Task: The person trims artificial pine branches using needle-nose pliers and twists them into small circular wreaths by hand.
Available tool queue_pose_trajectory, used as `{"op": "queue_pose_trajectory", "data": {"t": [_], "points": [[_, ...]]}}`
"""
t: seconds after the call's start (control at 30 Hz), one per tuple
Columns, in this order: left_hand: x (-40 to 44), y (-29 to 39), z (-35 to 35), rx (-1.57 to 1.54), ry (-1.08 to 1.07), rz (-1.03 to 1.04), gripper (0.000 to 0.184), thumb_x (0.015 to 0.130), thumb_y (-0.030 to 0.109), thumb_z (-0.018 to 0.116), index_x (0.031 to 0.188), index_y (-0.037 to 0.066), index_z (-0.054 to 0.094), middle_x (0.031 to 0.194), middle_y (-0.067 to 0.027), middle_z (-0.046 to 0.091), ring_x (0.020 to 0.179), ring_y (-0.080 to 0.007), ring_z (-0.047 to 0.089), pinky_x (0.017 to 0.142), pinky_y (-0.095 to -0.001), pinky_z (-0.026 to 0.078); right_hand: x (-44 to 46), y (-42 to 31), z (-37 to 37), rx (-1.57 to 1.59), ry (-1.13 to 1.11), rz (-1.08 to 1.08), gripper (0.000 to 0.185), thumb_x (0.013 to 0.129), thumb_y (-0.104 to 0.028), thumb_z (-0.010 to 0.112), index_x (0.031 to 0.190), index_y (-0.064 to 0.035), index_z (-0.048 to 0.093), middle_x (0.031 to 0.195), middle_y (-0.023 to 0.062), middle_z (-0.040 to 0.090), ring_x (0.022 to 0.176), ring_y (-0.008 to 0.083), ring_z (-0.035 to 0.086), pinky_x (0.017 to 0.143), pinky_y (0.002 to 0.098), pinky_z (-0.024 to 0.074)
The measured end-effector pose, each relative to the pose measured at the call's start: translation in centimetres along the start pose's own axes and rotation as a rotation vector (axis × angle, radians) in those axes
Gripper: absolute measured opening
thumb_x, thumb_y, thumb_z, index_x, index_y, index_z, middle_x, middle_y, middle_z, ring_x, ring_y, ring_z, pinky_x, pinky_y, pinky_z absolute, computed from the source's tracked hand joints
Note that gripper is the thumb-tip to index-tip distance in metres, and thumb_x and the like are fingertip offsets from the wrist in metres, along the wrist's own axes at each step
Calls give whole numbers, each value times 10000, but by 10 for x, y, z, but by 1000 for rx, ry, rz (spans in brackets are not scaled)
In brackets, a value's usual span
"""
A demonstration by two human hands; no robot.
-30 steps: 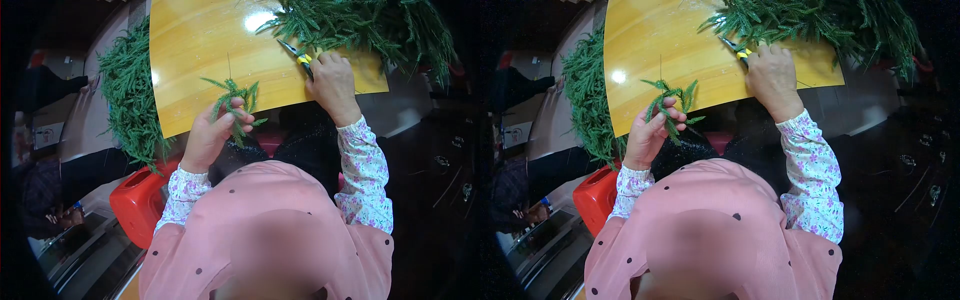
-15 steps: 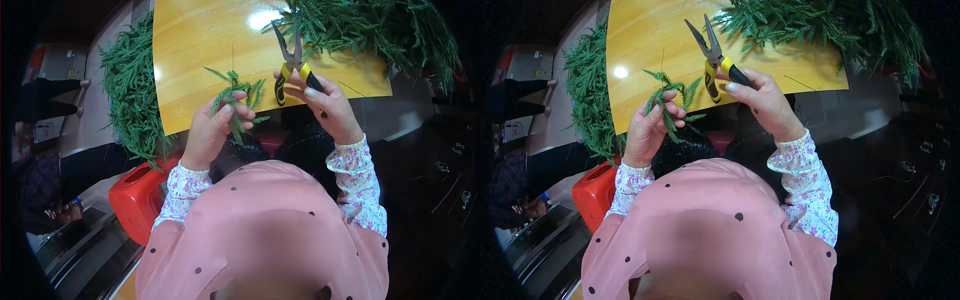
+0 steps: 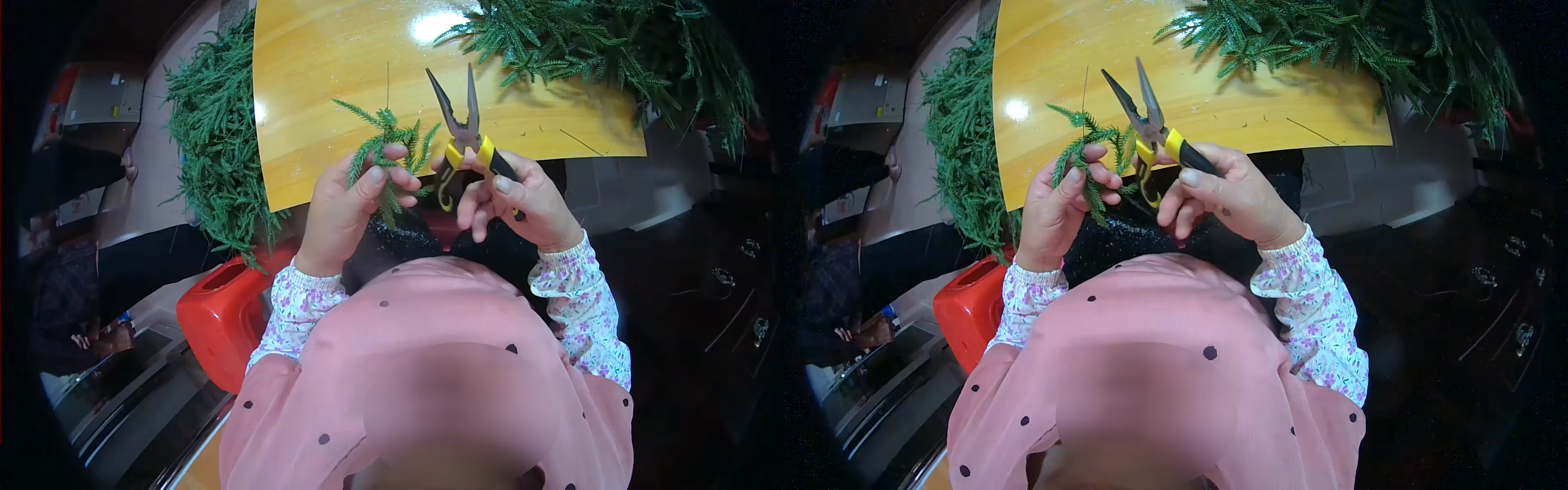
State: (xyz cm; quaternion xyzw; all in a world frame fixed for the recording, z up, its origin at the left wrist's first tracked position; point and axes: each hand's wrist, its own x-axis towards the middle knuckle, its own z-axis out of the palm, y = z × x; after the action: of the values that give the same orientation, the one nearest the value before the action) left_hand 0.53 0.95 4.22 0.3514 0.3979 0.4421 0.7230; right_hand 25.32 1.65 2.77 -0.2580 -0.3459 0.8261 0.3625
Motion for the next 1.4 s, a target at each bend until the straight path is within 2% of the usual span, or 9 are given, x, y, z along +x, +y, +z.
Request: {"op": "queue_pose_trajectory", "data": {"t": [0.17,0.2,0.33,0.47,0.83,0.93,1.03,1.23,1.4], "points": [[-2,1,2,82,5,26,382,954,221,578,1218,-50,525,938,-127,665,866,-205,654,786,-313,529,-5,0,15,23,28,-8,448,950,-206,555,1311,40,453,975,184,646,847,242,684,705,299,585],[-3,1,3,98,14,29,380,953,221,581,1213,-51,528,934,-130,668,855,-203,655,782,-308,527,-6,-6,19,-18,42,39,400,921,-191,607,1237,43,533,1090,183,610,904,229,665,768,300,558],[-4,0,3,128,39,73,347,952,196,583,1189,-54,544,937,-140,677,833,-204,660,778,-310,527,-4,-2,14,-788,107,-224,200,828,-159,695,906,22,658,1248,154,546,1089,235,554,921,338,424],[-5,-1,3,174,86,136,298,951,151,579,1161,-59,556,958,-152,677,863,-210,667,798,-322,535,-7,1,16,-1159,247,-345,222,779,-139,720,861,28,598,1194,193,549,1039,328,592,865,364,478],[-4,-5,5,230,52,153,277,950,115,575,1156,-70,559,1021,-140,658,918,-195,663,834,-311,537,-3,6,24,-1315,364,-439,243,742,-123,738,859,30,590,1215,211,532,997,349,608,826,384,500],[-4,-7,11,258,75,165,274,953,124,563,1158,-57,558,965,-153,675,919,-246,666,843,-376,541,0,9,27,-1322,363,-455,253,728,-123,749,850,26,586,1214,206,533,924,331,634,780,387,513],[-4,-8,13,286,63,185,263,952,117,564,1149,-58,568,959,-134,679,913,-221,663,837,-349,534,7,11,30,-1337,365,-518,259,720,-125,756,840,23,581,1220,201,531,876,321,645,755,392,516],[0,-16,-4,756,-12,150,227,953,111,567,1104,-58,584,916,-94,678,846,-155,646,797,-288,523,23,19,23,-1374,342,-576,246,713,-120,754,836,11,587,1207,187,532,908,318,622,784,389,509],[0,-23,-1,581,28,120,212,955,109,561,1090,-52,592,916,-79,669,830,-137,636,774,-267,515,22,21,21,-1472,334,-599,262,705,-99,749,877,1,579,1219,183,526,940,321,609,806,385,505]]}}
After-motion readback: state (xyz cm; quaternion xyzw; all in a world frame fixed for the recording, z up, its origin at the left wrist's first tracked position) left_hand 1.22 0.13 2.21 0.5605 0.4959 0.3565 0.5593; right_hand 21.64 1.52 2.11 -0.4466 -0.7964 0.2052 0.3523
